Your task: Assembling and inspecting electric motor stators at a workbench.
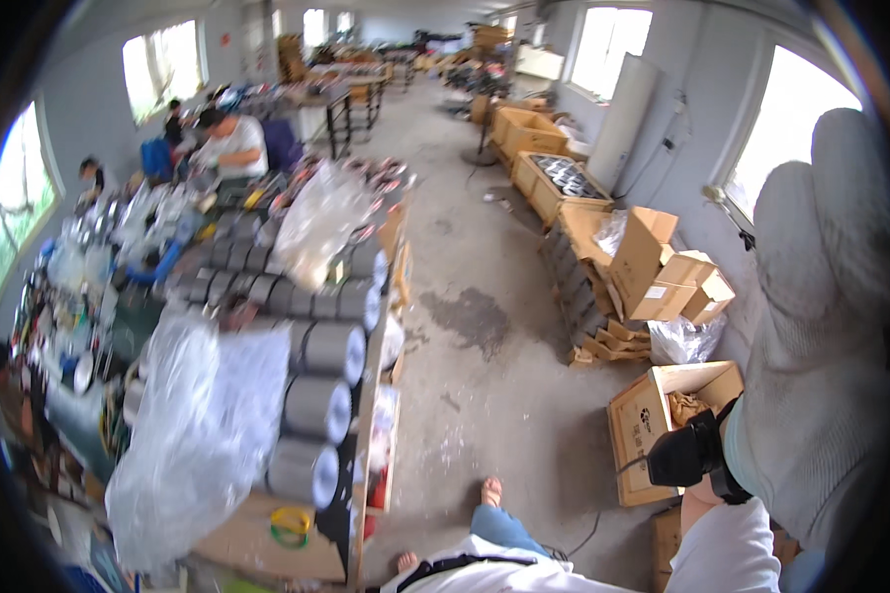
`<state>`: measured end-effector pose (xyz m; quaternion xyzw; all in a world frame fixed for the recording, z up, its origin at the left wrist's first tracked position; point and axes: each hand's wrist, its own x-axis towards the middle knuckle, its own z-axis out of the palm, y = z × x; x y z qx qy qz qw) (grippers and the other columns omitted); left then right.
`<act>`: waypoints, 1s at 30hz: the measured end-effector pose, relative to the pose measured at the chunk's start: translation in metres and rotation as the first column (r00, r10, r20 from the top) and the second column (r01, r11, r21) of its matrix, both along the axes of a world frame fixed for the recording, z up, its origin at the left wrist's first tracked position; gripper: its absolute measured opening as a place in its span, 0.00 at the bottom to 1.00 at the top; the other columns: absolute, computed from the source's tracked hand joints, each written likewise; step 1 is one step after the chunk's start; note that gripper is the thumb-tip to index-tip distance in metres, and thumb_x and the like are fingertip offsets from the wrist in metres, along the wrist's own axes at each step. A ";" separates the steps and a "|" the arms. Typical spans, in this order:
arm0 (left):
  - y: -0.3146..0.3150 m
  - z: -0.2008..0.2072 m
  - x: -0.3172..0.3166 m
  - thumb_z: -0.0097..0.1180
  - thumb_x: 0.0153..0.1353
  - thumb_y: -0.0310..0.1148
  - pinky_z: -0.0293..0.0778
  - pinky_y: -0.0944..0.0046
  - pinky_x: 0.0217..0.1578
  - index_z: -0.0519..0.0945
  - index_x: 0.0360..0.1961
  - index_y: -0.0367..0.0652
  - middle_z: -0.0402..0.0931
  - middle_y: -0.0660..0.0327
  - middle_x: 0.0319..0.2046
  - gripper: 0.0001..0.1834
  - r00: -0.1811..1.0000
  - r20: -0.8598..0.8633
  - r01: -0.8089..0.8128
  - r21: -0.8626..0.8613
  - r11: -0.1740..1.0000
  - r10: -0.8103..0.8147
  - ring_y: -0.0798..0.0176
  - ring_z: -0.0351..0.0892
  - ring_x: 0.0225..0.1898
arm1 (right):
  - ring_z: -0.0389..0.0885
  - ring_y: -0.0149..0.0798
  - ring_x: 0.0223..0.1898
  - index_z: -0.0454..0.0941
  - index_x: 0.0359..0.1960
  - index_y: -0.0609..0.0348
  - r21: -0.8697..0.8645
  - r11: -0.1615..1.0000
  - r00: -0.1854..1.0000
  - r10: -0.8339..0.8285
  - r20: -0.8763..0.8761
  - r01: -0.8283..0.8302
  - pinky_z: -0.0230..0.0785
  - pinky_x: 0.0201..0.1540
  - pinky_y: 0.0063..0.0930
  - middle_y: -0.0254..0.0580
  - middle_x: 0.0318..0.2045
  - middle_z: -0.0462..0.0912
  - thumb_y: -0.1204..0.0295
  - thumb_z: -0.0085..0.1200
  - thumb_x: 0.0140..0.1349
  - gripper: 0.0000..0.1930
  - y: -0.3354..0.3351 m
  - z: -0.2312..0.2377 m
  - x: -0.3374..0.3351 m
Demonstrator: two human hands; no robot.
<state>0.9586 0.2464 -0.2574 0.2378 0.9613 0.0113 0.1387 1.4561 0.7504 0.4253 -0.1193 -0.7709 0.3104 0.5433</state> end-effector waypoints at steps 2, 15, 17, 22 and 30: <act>0.110 0.007 -0.017 0.57 0.63 0.35 0.78 0.52 0.43 0.80 0.47 0.43 0.81 0.53 0.46 0.14 0.991 -0.039 0.126 0.007 0.992 -0.126 0.51 0.82 0.45 | 0.80 0.41 0.53 0.44 0.77 0.58 0.036 0.997 0.996 -0.069 -0.065 0.072 0.81 0.43 0.29 0.62 0.69 0.61 0.59 0.61 0.62 0.47 0.043 -0.007 0.034; 0.326 0.090 0.017 0.52 0.65 0.36 0.77 0.51 0.46 0.80 0.48 0.42 0.82 0.52 0.47 0.14 0.746 0.141 0.642 -0.413 0.647 -0.651 0.48 0.81 0.47 | 0.80 0.40 0.53 0.44 0.77 0.58 -0.221 0.920 0.914 -0.364 -0.180 0.323 0.81 0.42 0.29 0.62 0.70 0.61 0.58 0.61 0.62 0.48 0.260 -0.008 0.197; 0.366 0.085 0.018 0.52 0.65 0.36 0.77 0.50 0.47 0.81 0.48 0.41 0.82 0.51 0.47 0.15 0.698 0.188 0.687 -0.447 0.572 -0.691 0.48 0.81 0.47 | 0.80 0.40 0.53 0.43 0.77 0.58 -0.242 0.907 0.901 -0.391 -0.187 0.344 0.81 0.42 0.29 0.62 0.70 0.61 0.58 0.61 0.62 0.48 0.292 -0.009 0.202; 0.537 0.018 0.054 0.50 0.66 0.37 0.77 0.50 0.48 0.81 0.48 0.41 0.82 0.51 0.47 0.15 0.553 0.276 0.810 -0.400 0.430 -0.786 0.46 0.81 0.48 | 0.82 0.40 0.40 0.60 0.70 0.65 -0.129 0.968 0.945 -0.238 -0.223 0.213 0.77 0.39 0.33 0.50 0.52 0.79 0.64 0.57 0.67 0.34 0.439 -0.081 0.159; 0.876 -0.078 0.073 0.47 0.68 0.38 0.76 0.49 0.50 0.81 0.48 0.40 0.82 0.49 0.48 0.16 0.378 0.313 0.920 -0.231 0.316 -0.871 0.45 0.80 0.49 | 0.80 0.59 0.37 0.78 0.38 0.62 0.093 0.770 0.240 -0.307 0.921 0.631 0.75 0.39 0.49 0.58 0.34 0.81 0.76 0.50 0.58 0.08 0.502 -0.462 0.263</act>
